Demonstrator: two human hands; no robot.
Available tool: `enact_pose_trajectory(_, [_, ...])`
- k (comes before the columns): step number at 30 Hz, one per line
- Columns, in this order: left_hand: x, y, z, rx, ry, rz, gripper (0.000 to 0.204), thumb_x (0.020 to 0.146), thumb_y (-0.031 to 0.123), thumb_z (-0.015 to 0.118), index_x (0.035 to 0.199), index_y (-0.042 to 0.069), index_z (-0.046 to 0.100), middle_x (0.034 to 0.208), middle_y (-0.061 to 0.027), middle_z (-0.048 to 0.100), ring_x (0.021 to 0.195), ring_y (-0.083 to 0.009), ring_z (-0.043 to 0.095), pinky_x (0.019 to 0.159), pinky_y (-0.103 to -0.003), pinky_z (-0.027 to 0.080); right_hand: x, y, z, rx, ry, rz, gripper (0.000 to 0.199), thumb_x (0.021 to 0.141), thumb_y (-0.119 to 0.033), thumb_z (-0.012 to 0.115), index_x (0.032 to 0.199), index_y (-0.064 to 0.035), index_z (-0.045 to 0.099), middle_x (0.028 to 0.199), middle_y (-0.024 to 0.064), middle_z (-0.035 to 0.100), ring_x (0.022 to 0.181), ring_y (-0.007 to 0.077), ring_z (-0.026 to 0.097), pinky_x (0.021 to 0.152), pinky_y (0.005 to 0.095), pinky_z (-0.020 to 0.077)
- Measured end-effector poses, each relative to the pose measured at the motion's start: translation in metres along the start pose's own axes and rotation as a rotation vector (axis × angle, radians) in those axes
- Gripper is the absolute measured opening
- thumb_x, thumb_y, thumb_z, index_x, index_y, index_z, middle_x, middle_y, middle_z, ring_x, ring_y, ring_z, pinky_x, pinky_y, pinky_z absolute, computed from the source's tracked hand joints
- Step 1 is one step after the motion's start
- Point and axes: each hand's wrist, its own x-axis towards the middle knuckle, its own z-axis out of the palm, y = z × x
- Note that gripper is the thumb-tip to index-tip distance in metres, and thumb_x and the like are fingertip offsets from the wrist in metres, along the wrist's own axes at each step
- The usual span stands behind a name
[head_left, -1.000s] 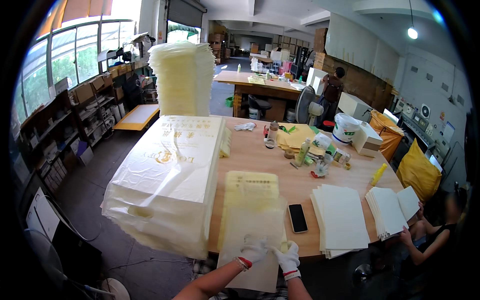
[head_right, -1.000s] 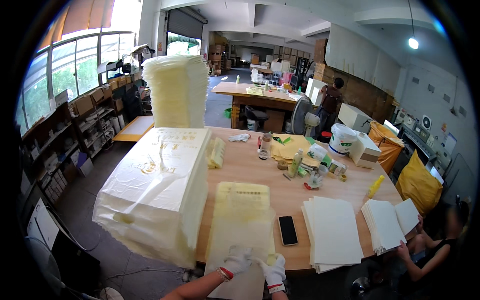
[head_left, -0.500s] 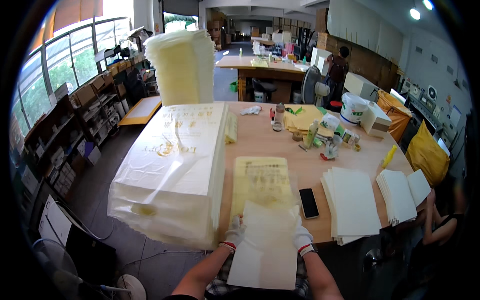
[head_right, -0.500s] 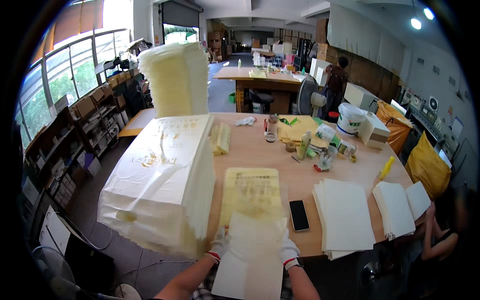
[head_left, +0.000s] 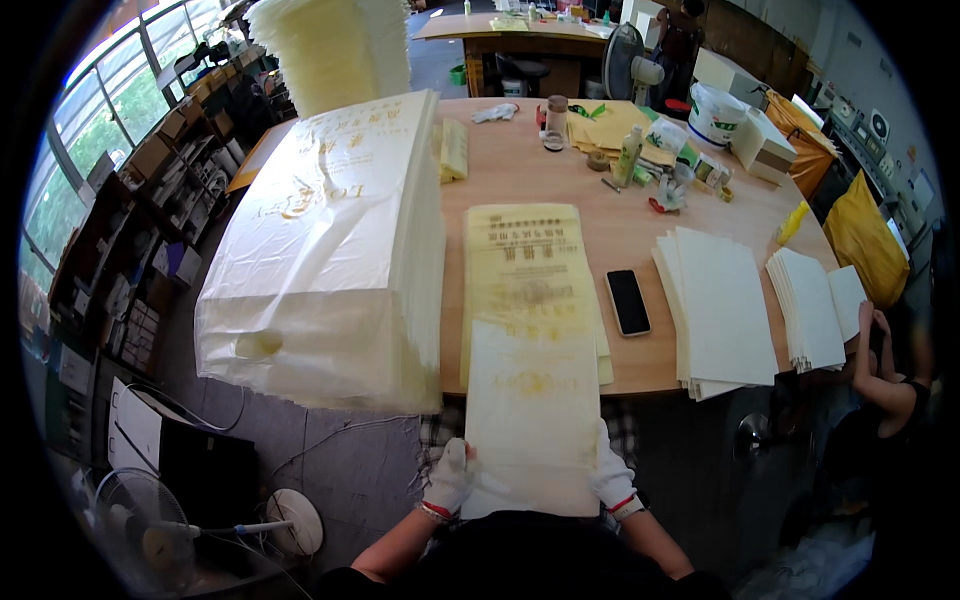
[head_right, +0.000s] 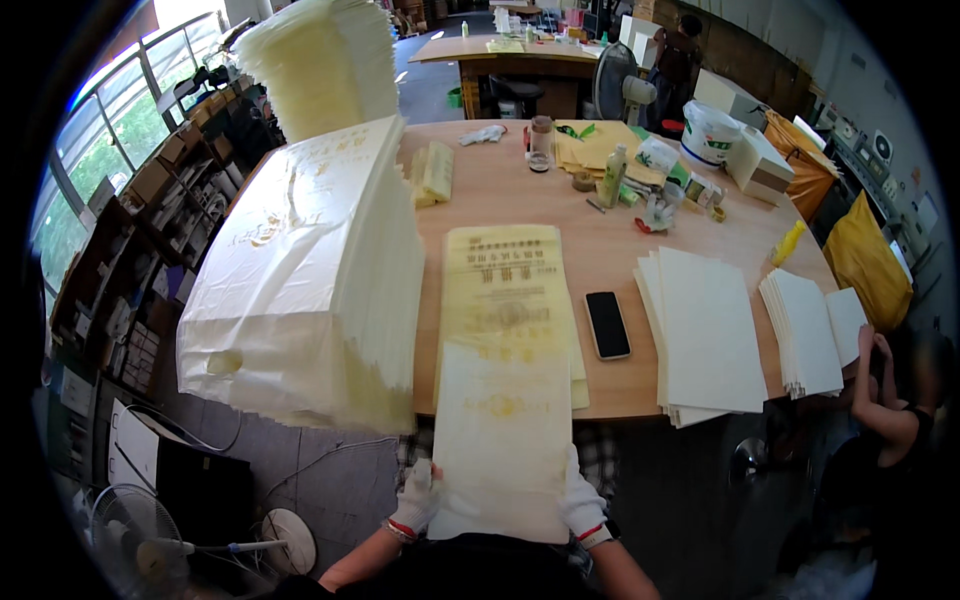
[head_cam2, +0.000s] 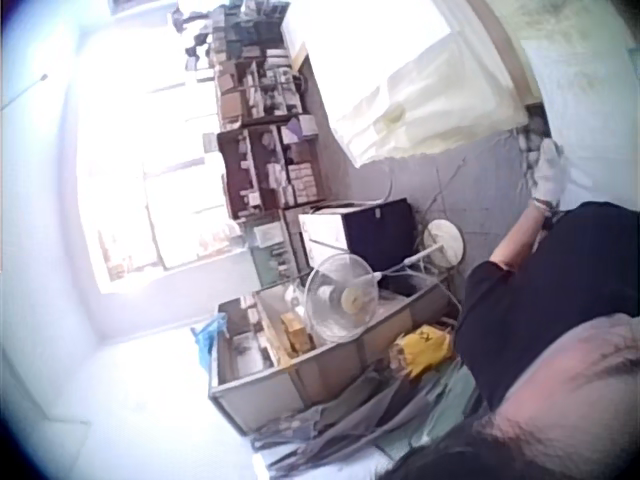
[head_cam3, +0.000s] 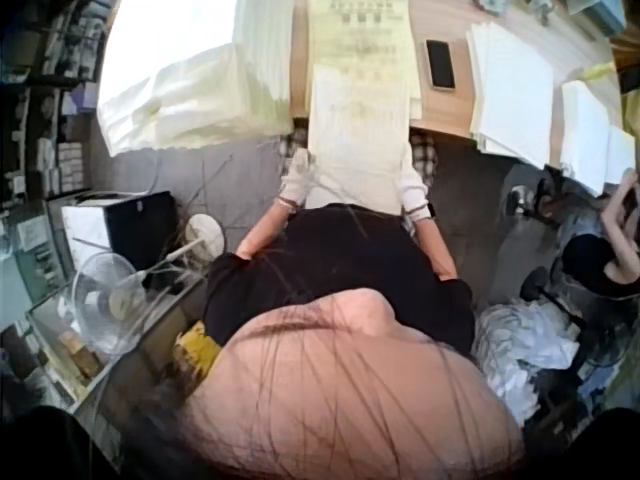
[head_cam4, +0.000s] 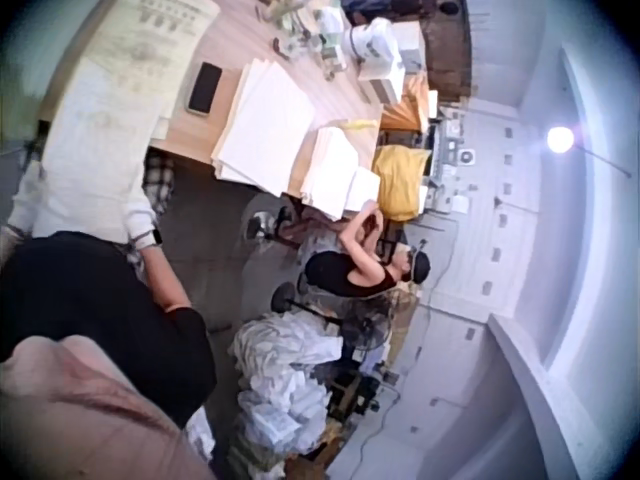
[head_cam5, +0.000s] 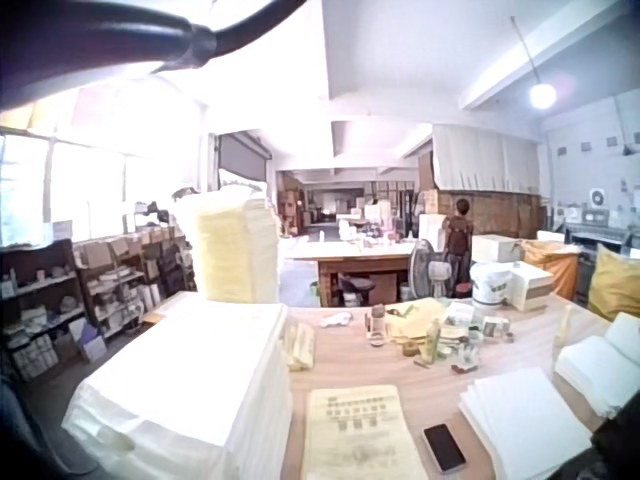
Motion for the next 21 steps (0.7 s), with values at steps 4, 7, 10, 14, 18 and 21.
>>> enact_pose_trajectory(4, [-0.056,0.011,-0.034,0.152,-0.386,-0.094,0.027,0.083,0.019,0.054,0.103,0.003,0.045,0.094,-0.0129,0.054,0.083,-0.0313,0.054,0.066,-0.042,0.045,-0.06,-0.001,0.001,-0.089,0.045,-0.126,0.059,0.078,-0.025,0.054,0.131,-0.0096,0.032,0.094,0.0151,0.06,0.073,0.0312,0.057,0.079,0.0523,0.0403])
enact_pose_trajectory(7, [-0.073,0.023,-0.052,-0.075,-0.561,-0.197,0.034,0.083,0.021,0.054,0.111,0.002,0.047,0.103,-0.0123,0.056,0.089,-0.0291,0.056,0.069,-0.042,0.046,-0.094,-0.008,0.007,-0.228,0.118,-0.264,0.055,0.078,-0.024,0.055,0.128,-0.0087,0.038,0.091,0.0133,0.061,0.069,0.0298,0.057,0.079,0.0525,0.0397])
enact_pose_trajectory(10, [-0.046,0.066,-0.069,-0.356,-0.326,0.021,0.029,0.081,0.014,0.054,0.108,0.002,0.05,0.097,-0.012,0.06,0.083,-0.0252,0.058,0.066,-0.039,0.047,-0.076,0.001,0.01,-0.262,0.295,-0.593,0.043,0.077,-0.021,0.055,0.118,-0.0087,0.05,0.082,0.012,0.061,0.065,0.0294,0.055,0.079,0.0523,0.0386])
enact_pose_trajectory(14, [-0.033,0.022,-0.035,-0.221,0.038,0.013,0.007,0.075,0.001,0.049,0.08,0.005,0.05,0.071,-0.0111,0.057,0.059,-0.0237,0.055,0.056,-0.036,0.046,-0.037,-0.009,-0.035,-0.049,0.48,-0.24,0.04,0.075,-0.016,0.056,0.114,-0.0095,0.055,0.065,0.0145,0.057,0.062,0.0313,0.053,0.074,0.0486,0.041])
enact_pose_trajectory(18, [-0.006,-0.003,0.009,-0.275,-0.029,0.254,0.004,0.071,0.005,0.053,0.075,0.006,0.052,0.074,-0.0125,0.055,0.068,-0.0297,0.055,0.062,-0.037,0.045,-0.069,0.031,-0.04,0.237,-0.083,-0.031,0.048,0.08,-0.026,0.058,0.124,-0.0086,0.049,0.102,0.0201,0.06,0.096,0.0305,0.059,0.079,0.0356,0.0479])
enact_pose_trajectory(21, [0.01,0.027,0.005,-0.476,0.001,0.106,0.01,0.078,0.007,0.054,0.087,0.005,0.057,0.08,-0.0131,0.057,0.075,-0.0263,0.056,0.067,-0.036,0.046,-0.05,0.007,-0.052,1.042,0.083,0.258,0.028,0.09,-0.026,0.048,0.112,-0.0106,0.055,0.099,0.0077,0.058,0.087,0.0237,0.058,0.076,0.0367,0.0485])
